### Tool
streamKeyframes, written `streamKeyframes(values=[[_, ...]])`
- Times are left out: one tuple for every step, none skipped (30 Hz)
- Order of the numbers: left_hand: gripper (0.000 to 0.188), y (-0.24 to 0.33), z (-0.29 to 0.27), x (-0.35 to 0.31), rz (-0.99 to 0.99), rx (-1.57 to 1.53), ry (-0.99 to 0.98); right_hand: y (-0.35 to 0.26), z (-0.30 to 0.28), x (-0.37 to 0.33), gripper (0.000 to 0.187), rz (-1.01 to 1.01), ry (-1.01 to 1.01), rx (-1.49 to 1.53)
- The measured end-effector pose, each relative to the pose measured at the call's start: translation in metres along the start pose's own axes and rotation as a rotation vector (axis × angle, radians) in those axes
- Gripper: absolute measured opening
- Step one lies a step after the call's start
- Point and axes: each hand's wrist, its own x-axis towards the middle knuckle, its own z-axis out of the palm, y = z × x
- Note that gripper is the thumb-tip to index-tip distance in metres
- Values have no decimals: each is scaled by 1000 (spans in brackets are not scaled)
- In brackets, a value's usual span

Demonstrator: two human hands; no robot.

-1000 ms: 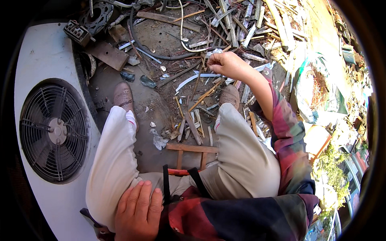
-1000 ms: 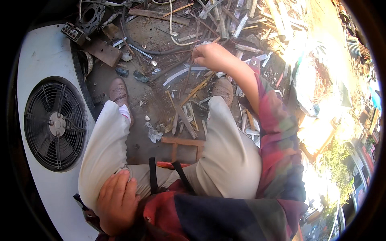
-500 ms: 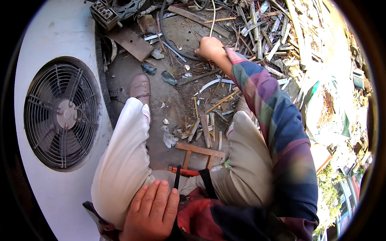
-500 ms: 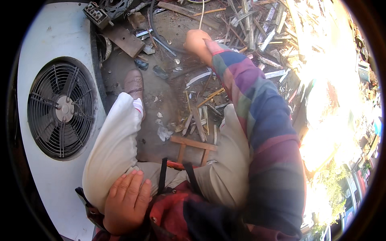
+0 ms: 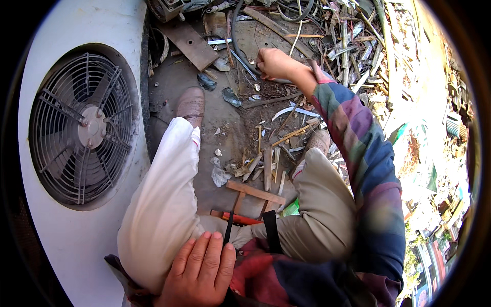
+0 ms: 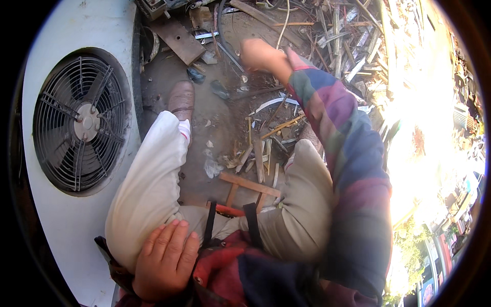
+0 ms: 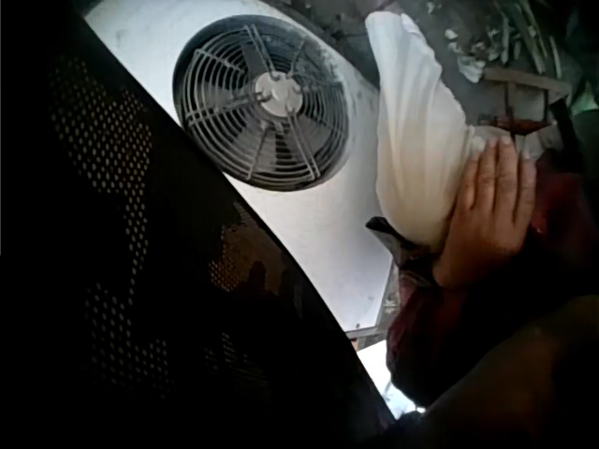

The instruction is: The person sits among debris and sorts through various scrap materials, picking up and discarding items such as metal parts, wires, and wood pieces.

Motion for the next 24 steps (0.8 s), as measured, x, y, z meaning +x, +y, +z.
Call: streamKeyframes(values=[[27,-1,-3,0,-2,-19,8,-3,8,5,15,13,28,18],[29,-3,-6,0,10,-39,16,-3,14,7,17,37,61,37],[29,-3,-6,-1,4,-34,25,-9,21,14,20,40,60,-10],[30,-2,-6,-2,-1,-29,35,-15,27,19,22,45,61,-56],[30,-2,-5,-3,-18,-23,45,-24,36,22,26,52,90,15],[30,-2,-6,-3,-11,-27,55,-18,52,26,24,-70,348,-90],[30,-3,-6,-3,-4,-30,64,-7,61,29,22,-25,389,-121],[30,-3,-6,-4,-17,-33,66,-15,70,27,20,6,419,-143],[30,-3,-6,-5,-21,-33,61,-23,74,23,18,33,420,-172],[30,-4,-7,-5,-24,-33,55,-31,77,20,17,60,421,-201],[30,-4,-8,-4,-21,-33,56,-37,75,18,16,90,429,-236],[30,-4,-6,-4,-17,-27,49,-45,74,15,16,80,422,-259],[30,-3,-2,-6,-13,-20,41,-53,75,14,16,70,415,-281],[30,-3,-1,-5,-2,-14,34,-58,74,13,17,67,411,-305],[29,-2,-3,-5,-12,-19,46,-62,71,13,17,74,351,-288],[29,-1,-6,-4,-23,-24,57,-65,69,11,19,94,313,-295],[29,-1,-8,-2,-28,-28,71,-66,64,9,26,120,279,-304],[29,0,-9,0,-19,-27,75,-60,67,17,33,157,267,-308],[28,1,-9,2,-8,-27,78,-54,69,25,41,195,256,-313],[28,1,-9,1,-4,-28,78,-53,67,24,37,172,259,-303],[28,1,-9,1,2,-22,78,-52,67,21,33,152,263,-292],[27,2,-9,1,11,-15,78,-49,66,17,29,135,268,-281],[27,2,-9,1,20,-12,75,-48,67,11,24,126,262,-254],[27,1,-8,2,23,-15,74,-43,72,7,20,67,331,-219]])
